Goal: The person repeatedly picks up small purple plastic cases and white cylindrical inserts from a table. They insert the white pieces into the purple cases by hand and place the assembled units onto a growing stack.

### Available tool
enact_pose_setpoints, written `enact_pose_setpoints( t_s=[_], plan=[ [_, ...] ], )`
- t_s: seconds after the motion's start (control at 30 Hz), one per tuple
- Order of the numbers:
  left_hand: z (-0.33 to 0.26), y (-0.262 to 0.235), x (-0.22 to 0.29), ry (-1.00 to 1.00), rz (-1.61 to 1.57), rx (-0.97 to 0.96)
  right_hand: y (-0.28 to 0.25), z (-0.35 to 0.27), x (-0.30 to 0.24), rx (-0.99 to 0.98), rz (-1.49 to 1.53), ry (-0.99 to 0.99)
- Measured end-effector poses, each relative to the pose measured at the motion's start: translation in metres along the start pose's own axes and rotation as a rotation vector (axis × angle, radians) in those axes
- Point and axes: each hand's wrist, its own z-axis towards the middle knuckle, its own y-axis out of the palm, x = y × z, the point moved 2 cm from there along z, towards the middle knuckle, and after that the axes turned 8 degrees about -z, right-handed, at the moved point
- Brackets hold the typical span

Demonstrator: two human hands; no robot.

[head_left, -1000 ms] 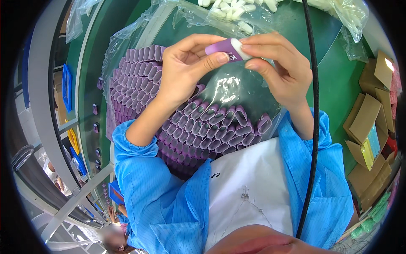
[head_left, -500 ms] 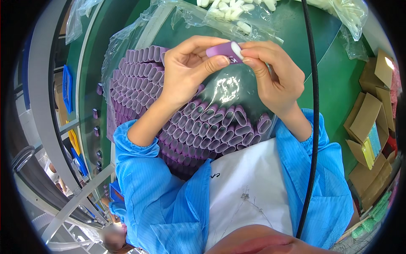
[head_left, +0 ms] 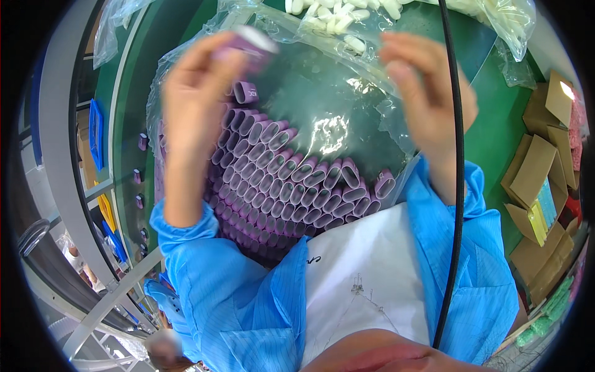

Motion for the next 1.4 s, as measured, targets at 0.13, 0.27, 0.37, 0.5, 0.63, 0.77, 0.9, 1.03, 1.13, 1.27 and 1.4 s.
enact_pose_setpoints(
  t_s=[0.13,0.27,0.37,0.5,0.63,0.77,0.9,1.03,1.13,1.27,1.4],
  plan=[
    [0.029,-0.149,0.040,0.089,0.596,0.392,-0.024,0.022,0.061,-0.085,-0.370,0.316],
    [0.023,-0.347,-0.009,-0.139,0.624,0.689,-0.001,0.029,0.099,-0.222,-0.531,0.222],
    [0.002,-0.416,-0.056,-0.322,0.819,0.644,0.017,0.039,0.069,-0.276,-0.600,0.129],
    [-0.008,-0.436,-0.060,-0.195,1.289,0.799,0.027,0.042,0.081,-0.321,-0.766,0.071],
    [0.019,-0.318,0.013,0.387,1.555,0.721,0.024,0.038,0.087,-0.238,-0.803,-0.038],
    [0.028,-0.073,0.032,0.629,1.418,-0.219,0.009,0.030,0.090,-0.306,-0.716,0.122],
    [0.017,-0.018,0.011,0.239,1.349,-0.556,0.003,0.013,0.101,-0.297,-0.584,0.047],
    [0.023,-0.017,-0.004,0.081,1.505,-0.610,0.002,0.009,0.087,-0.258,-0.597,-0.170],
    [0.024,-0.015,-0.005,0.284,1.523,-0.638,-0.002,0.004,0.091,-0.291,-0.642,-0.206],
    [0.018,-0.012,0.000,0.173,1.508,-0.700,-0.004,0.001,0.087,-0.283,-0.666,-0.183],
    [0.017,-0.013,0.001,0.063,1.489,-0.726,-0.010,-0.003,0.077,-0.171,-0.648,-0.037]
  ],
)
